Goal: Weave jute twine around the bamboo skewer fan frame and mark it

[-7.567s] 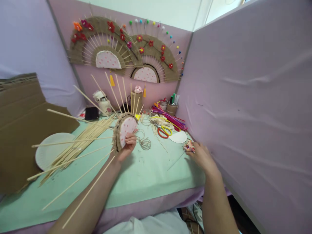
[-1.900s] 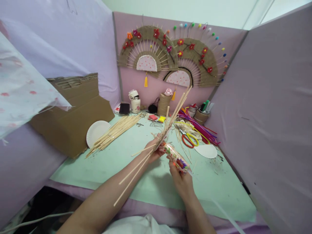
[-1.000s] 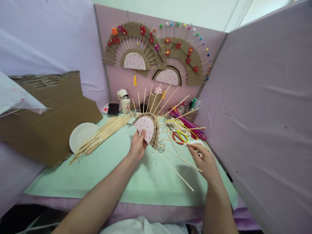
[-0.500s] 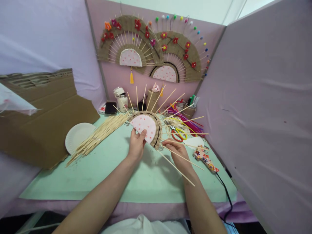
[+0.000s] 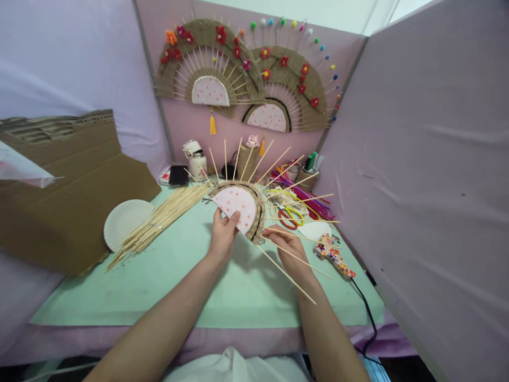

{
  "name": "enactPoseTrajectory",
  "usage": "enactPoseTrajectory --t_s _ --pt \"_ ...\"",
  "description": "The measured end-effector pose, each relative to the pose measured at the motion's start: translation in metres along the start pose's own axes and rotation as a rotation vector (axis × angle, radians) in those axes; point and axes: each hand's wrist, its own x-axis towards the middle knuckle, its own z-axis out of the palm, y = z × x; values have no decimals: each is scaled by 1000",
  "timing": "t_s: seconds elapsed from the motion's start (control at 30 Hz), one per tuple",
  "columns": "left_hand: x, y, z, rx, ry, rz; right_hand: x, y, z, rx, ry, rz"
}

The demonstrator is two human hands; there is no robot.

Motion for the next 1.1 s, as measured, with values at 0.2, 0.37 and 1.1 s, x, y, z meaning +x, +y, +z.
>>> enactPoseTrajectory --t_s 0.2,0.37,1.1 --pt "0 1 1 -3 1 -19 0 1 2 41 -2 -17" --pt "1 1 0 -12 12 -28 2 4 1 67 78 60" --pt "2 -2 -1 4 25 -28 3 4 6 325 150 69"
